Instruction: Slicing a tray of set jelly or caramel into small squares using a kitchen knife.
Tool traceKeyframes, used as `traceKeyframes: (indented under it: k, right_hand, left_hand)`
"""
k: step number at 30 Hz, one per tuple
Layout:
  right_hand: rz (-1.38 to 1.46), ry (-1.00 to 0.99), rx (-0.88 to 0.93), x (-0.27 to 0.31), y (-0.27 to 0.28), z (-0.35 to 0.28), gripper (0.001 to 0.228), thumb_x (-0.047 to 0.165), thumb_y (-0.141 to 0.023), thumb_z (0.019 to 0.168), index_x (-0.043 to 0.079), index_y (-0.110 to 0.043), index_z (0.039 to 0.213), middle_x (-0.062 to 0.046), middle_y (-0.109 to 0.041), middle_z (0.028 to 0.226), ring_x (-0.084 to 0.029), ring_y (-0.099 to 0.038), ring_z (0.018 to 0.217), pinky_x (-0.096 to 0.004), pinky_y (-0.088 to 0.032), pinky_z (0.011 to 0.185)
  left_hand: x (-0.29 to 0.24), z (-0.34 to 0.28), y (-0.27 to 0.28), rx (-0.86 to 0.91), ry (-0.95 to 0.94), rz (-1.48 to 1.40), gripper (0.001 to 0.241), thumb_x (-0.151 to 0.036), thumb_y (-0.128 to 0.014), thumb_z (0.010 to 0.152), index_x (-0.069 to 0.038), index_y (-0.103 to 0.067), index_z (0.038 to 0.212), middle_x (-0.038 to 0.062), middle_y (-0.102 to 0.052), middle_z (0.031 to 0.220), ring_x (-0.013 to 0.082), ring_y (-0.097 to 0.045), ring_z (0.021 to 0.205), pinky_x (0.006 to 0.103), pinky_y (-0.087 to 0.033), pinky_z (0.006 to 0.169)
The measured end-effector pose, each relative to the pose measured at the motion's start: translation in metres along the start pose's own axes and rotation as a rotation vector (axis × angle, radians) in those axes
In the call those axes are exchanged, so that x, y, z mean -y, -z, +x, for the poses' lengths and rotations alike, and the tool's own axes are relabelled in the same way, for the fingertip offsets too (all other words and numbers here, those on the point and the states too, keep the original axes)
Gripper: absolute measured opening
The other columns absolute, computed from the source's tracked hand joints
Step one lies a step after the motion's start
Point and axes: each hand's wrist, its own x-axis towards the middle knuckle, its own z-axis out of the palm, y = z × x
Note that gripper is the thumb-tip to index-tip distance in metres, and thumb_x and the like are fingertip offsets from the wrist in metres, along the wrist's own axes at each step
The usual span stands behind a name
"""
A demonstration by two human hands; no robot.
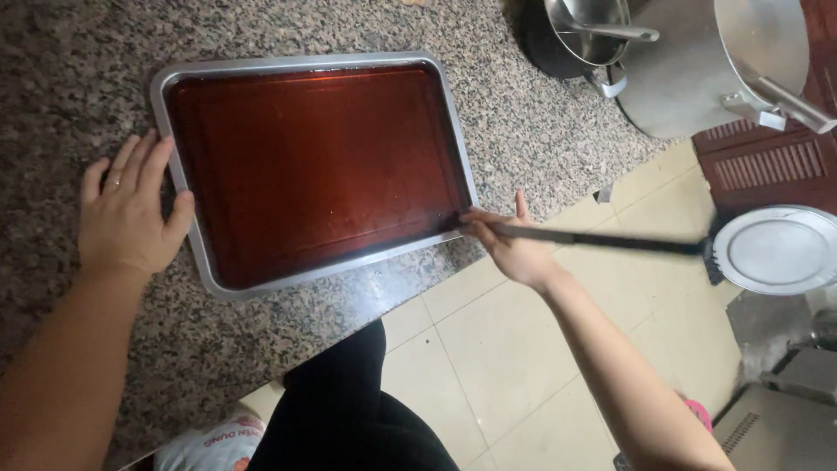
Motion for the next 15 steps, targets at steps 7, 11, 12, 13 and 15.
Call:
traceKeyframes:
  k: [7, 11, 12, 13, 15]
  right_hand:
    - [0.287, 0.031, -0.067, 0.002, 0.044, 0.086, 0.039, 0.030, -0.040, 0.111, 0.011, -0.070, 0.125, -0.004, -0.078, 0.119, -0.018, -0.064, 0.128, -0.052, 0.014, 0.125]
    - [0.302, -0.010, -0.160, -0.003, 0.061, 0.164, 0.041, 0.033, -0.036, 0.110, 0.010, -0.063, 0.132, -0.003, -0.079, 0.115, -0.016, -0.066, 0.125, -0.052, 0.016, 0.122]
    - [0.262, 0.025, -0.202, -0.010, 0.059, 0.185, 0.042, 0.034, -0.038, 0.110, 0.009, -0.062, 0.135, -0.004, -0.079, 0.115, -0.016, -0.064, 0.126, -0.052, 0.014, 0.120]
    - [0.262, 0.038, -0.193, -0.022, 0.053, 0.204, 0.042, 0.034, -0.038, 0.110, 0.009, -0.062, 0.135, -0.004, -0.079, 0.115, -0.016, -0.064, 0.126, -0.052, 0.014, 0.120]
    - [0.217, 0.076, -0.228, -0.046, 0.040, 0.243, 0.042, 0.035, -0.040, 0.111, 0.009, -0.062, 0.136, -0.004, -0.078, 0.116, -0.014, -0.066, 0.123, -0.052, 0.006, 0.122]
  left_hand:
    - [0.001, 0.003, 0.003, 0.002, -0.001, -0.011, 0.069, -0.044, -0.039, 0.101, -0.016, -0.031, 0.163, 0.009, -0.033, 0.167, 0.0213, -0.026, 0.155, 0.0437, -0.016, 0.126]
    - [-0.002, 0.004, 0.014, 0.063, 0.009, -0.130, 0.067, -0.047, -0.039, 0.101, -0.018, -0.032, 0.162, 0.007, -0.033, 0.167, 0.0209, -0.024, 0.155, 0.0448, -0.015, 0.126]
    - [-0.002, 0.003, 0.013, 0.041, 0.000, -0.135, 0.067, -0.048, -0.038, 0.102, -0.018, -0.032, 0.162, 0.007, -0.033, 0.167, 0.0204, -0.024, 0.155, 0.0446, -0.015, 0.127]
    - [-0.002, 0.004, 0.014, 0.039, 0.015, -0.132, 0.067, -0.048, -0.038, 0.102, -0.018, -0.032, 0.162, 0.007, -0.033, 0.167, 0.0204, -0.024, 0.155, 0.0446, -0.015, 0.127]
    - [-0.002, 0.007, 0.015, 0.073, 0.012, -0.113, 0.069, -0.049, -0.038, 0.098, -0.018, -0.032, 0.160, 0.007, -0.033, 0.165, 0.0216, -0.025, 0.153, 0.0453, -0.014, 0.124]
